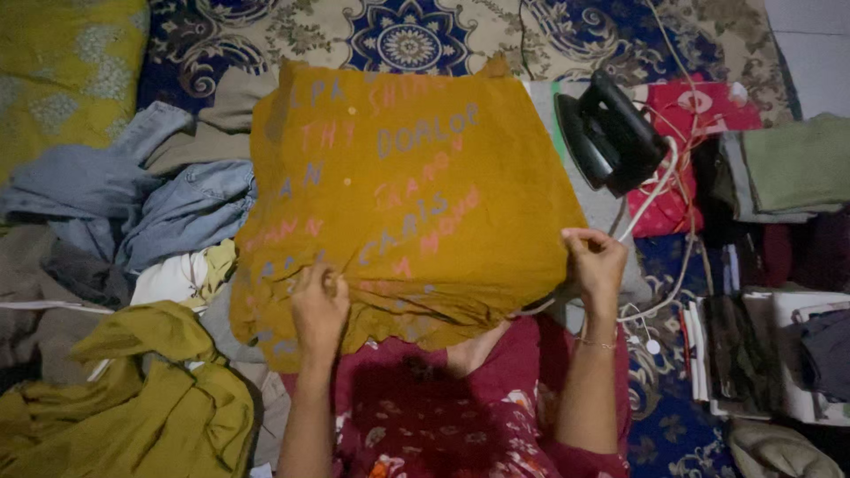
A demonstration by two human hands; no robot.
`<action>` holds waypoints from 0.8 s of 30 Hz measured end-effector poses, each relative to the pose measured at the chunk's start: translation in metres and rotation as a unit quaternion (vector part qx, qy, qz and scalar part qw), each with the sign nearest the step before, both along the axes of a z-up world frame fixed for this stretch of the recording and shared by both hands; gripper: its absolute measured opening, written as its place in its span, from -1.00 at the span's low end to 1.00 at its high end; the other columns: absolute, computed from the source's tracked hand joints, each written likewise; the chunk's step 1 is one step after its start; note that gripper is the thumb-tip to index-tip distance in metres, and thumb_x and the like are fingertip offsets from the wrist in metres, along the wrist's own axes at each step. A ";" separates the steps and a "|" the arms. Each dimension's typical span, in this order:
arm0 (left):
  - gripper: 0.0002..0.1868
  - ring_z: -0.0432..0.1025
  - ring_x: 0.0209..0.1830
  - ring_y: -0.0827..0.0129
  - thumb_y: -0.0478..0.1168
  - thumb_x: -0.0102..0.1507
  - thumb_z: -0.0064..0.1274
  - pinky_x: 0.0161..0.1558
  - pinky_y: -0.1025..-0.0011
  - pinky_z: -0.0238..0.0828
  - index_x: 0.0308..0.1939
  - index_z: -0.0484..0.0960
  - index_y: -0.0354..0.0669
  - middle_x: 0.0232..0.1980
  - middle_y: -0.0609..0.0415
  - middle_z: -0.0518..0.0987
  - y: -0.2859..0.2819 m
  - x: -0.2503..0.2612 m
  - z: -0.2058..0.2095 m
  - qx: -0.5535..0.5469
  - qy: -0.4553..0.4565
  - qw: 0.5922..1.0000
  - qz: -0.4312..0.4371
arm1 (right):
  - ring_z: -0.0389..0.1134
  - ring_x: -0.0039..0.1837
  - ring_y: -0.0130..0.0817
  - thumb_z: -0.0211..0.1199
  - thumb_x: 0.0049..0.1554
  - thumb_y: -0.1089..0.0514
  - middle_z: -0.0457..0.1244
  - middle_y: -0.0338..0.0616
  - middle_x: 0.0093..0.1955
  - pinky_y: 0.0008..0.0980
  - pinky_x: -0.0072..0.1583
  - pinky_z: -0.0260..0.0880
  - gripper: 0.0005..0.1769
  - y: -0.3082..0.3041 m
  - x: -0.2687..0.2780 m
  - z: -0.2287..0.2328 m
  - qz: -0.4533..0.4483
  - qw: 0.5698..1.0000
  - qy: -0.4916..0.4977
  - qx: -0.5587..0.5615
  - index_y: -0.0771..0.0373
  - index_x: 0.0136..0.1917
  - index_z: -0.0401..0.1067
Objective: The person irons a mustard-yellow t-shirt with colorful text on a makeshift ironing board placed on the floor. They use a black electric iron to smooth the fabric, frequently adjusting the shirt's position and flipping it over to iron different sections.
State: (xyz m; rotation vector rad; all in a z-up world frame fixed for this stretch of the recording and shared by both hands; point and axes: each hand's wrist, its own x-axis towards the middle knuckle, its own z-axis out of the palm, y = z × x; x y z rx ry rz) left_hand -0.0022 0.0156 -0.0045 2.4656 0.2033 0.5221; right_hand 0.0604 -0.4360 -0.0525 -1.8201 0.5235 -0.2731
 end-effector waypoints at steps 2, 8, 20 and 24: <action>-0.76 0.48 -0.13 -0.07 -0.31 0.19 0.15 -0.03 0.09 0.42 -0.06 0.62 -0.21 -0.11 -0.12 0.54 0.004 -0.002 0.012 -0.008 0.015 1.000 0.002 | 0.32 -0.25 -0.48 0.41 0.12 0.33 0.37 -0.16 -0.22 -0.45 -0.21 0.30 -0.83 0.006 -0.001 0.008 0.022 0.998 0.024 -0.060 0.37 0.01 0.55; -0.61 0.46 0.01 -0.08 -0.39 0.15 0.09 0.02 0.10 0.42 0.08 0.64 -0.20 0.08 -0.17 0.48 -0.004 -0.010 0.026 -0.009 0.033 0.997 -0.075 | 0.46 0.10 -0.23 0.32 0.16 0.42 0.39 0.01 0.03 -0.27 0.09 0.44 -0.67 -0.010 -0.010 0.014 0.050 0.954 -0.133 -0.263 0.30 0.19 0.42; -0.24 0.07 0.52 -0.16 -0.06 0.09 0.32 0.47 -0.08 -0.02 0.34 0.43 -0.17 0.49 -0.31 0.24 -0.054 0.024 0.041 0.042 0.035 0.982 -0.178 | 0.33 -0.23 -0.15 0.50 0.06 0.00 0.30 0.05 -0.27 -0.25 -0.14 0.33 -0.59 -0.004 -0.032 0.014 0.063 0.946 0.019 -0.318 0.39 -0.11 0.46; 0.01 -0.21 0.66 -0.07 0.18 0.22 0.15 0.50 -0.22 -0.36 0.60 -0.01 -0.02 0.64 -0.30 -0.09 -0.101 0.049 0.016 0.127 0.054 0.951 -0.275 | 0.25 -0.20 -0.38 0.29 0.27 0.06 0.27 -0.20 -0.23 -0.38 -0.11 0.27 -0.75 -0.005 -0.041 -0.010 0.071 0.984 -0.045 -0.159 0.31 -0.03 0.43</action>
